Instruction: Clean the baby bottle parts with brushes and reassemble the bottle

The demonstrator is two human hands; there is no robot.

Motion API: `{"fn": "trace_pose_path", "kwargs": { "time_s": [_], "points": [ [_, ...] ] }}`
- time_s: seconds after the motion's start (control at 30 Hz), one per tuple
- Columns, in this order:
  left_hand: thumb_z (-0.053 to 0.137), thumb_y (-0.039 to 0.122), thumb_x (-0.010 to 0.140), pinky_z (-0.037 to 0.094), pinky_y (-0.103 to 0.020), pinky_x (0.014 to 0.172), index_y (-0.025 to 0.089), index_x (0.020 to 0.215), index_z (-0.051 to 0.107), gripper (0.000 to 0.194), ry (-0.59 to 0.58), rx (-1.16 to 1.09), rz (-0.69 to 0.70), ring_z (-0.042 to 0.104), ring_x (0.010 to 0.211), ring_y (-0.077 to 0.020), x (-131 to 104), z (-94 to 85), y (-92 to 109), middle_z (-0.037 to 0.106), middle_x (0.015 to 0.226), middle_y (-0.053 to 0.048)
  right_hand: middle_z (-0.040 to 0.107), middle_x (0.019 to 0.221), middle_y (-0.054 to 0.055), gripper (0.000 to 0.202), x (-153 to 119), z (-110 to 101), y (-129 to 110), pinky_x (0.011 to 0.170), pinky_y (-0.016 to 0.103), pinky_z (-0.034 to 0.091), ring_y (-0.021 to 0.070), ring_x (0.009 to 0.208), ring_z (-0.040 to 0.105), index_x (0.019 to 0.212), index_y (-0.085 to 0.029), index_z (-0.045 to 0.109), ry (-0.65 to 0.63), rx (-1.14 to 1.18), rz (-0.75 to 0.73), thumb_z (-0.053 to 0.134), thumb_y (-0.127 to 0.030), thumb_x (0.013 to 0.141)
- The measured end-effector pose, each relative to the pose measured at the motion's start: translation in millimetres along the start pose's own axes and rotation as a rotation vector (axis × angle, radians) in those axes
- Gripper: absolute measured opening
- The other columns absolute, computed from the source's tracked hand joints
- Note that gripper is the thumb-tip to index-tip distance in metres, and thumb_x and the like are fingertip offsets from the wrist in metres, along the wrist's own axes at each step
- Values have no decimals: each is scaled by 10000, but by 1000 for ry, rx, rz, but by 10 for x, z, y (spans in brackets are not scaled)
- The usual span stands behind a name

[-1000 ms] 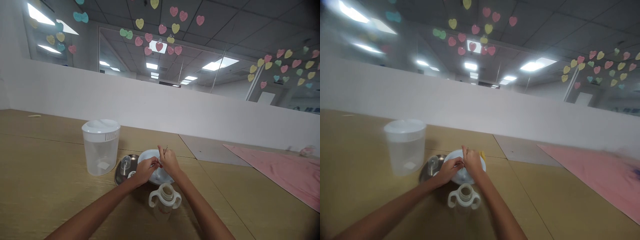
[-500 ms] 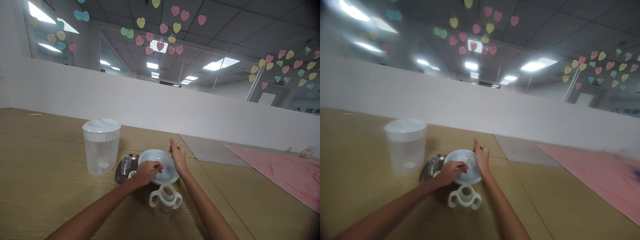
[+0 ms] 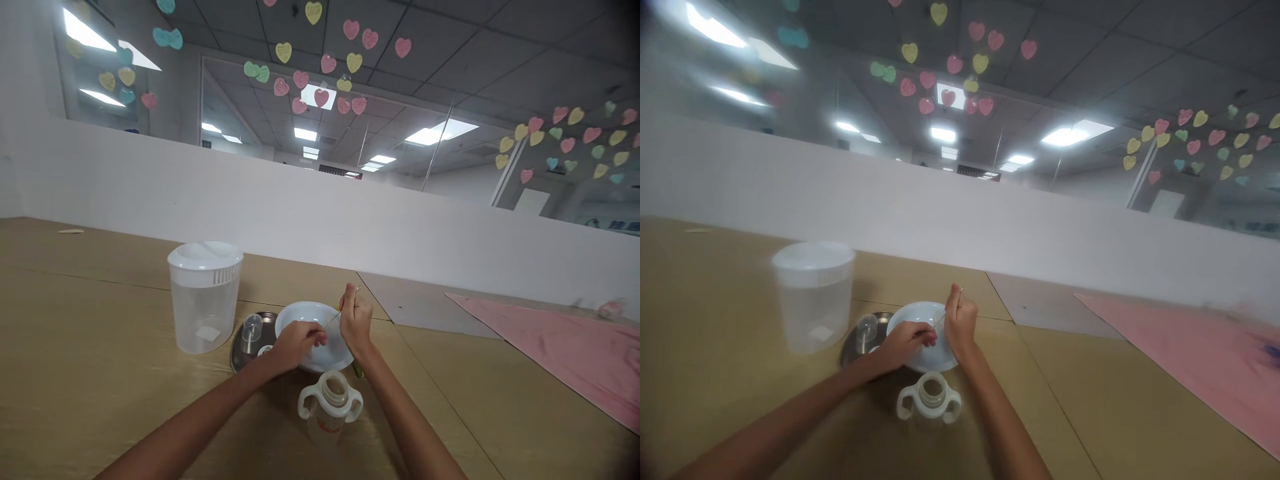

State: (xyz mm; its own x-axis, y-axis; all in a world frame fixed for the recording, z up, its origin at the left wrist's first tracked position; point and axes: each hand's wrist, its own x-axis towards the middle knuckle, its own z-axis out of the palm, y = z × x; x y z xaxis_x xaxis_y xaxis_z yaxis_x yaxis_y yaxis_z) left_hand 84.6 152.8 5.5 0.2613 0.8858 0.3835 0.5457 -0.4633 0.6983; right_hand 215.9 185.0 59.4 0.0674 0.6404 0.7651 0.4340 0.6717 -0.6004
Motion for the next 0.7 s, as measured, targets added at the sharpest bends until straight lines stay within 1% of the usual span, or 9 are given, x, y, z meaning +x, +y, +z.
{"fn": "trace_pose_path", "kwargs": {
  "time_s": [0.1, 0.17, 0.27, 0.33, 0.4, 0.43, 0.5, 0.6, 0.7],
  "points": [
    [392, 322, 876, 393, -247, 661, 179, 796, 630, 289, 55, 81, 88, 581, 743, -171, 137, -219, 192, 663, 788, -26, 430, 430, -4, 588, 145, -104, -275, 504, 243, 325, 108, 433, 431, 462, -186, 424, 3, 24, -46, 247, -540, 897],
    [381, 326, 894, 387, -258, 666, 186, 816, 619, 287, 121, 211, 152, 568, 738, -177, 223, -412, 414, 648, 798, -31, 453, 451, 0, 586, 247, -206, -516, 503, 240, 326, 106, 451, 442, 470, -176, 457, 38, 56, -51, 288, -552, 885],
    [359, 281, 918, 391, -276, 714, 176, 845, 619, 290, 252, 416, 193, 552, 781, -188, 294, -665, 769, 626, 817, -53, 413, 450, -17, 570, 343, -380, -848, 496, 228, 325, 89, 446, 406, 490, -161, 499, 99, 145, -31, 340, -551, 874],
    [397, 236, 912, 391, -286, 744, 179, 897, 627, 238, 367, 542, 247, 528, 835, -191, 296, -761, 941, 607, 859, -53, 345, 424, -35, 581, 355, -489, -1000, 456, 220, 301, 78, 415, 349, 503, -156, 514, 90, 231, -5, 340, -576, 864],
    [455, 221, 894, 390, -302, 758, 192, 915, 636, 184, 482, 635, 305, 501, 865, -195, 269, -795, 1040, 581, 896, -48, 321, 418, -39, 607, 331, -582, -1098, 425, 217, 276, 75, 404, 326, 524, -153, 523, 90, 277, 5, 286, -587, 876],
    [470, 219, 889, 392, -306, 756, 198, 920, 639, 173, 511, 657, 334, 492, 864, -194, 250, -794, 1067, 572, 899, -44, 321, 419, -37, 622, 308, -621, -1131, 416, 217, 265, 76, 400, 323, 542, -153, 527, 120, 283, -5, 241, -582, 890],
    [474, 220, 891, 399, -301, 744, 207, 932, 642, 173, 498, 647, 380, 490, 845, -182, 210, -774, 1098, 565, 884, -35, 328, 426, -35, 620, 254, -681, -1182, 408, 218, 255, 77, 396, 328, 574, -157, 527, 257, 261, -59, 189, -552, 912],
    [475, 219, 893, 409, -280, 725, 208, 938, 641, 172, 396, 571, 406, 502, 822, -164, 174, -736, 1127, 574, 866, -21, 338, 435, -38, 533, 178, -716, -1227, 418, 219, 265, 73, 395, 338, 586, -168, 503, 488, 131, -200, 242, -476, 933],
    [477, 212, 890, 412, -277, 731, 193, 899, 641, 165, 290, 529, 404, 510, 832, -165, 176, -725, 1150, 585, 865, -21, 392, 456, -29, 472, 133, -669, -1225, 442, 219, 291, 71, 406, 373, 586, -173, 485, 574, -39, -343, 263, -370, 952]
  ]
}}
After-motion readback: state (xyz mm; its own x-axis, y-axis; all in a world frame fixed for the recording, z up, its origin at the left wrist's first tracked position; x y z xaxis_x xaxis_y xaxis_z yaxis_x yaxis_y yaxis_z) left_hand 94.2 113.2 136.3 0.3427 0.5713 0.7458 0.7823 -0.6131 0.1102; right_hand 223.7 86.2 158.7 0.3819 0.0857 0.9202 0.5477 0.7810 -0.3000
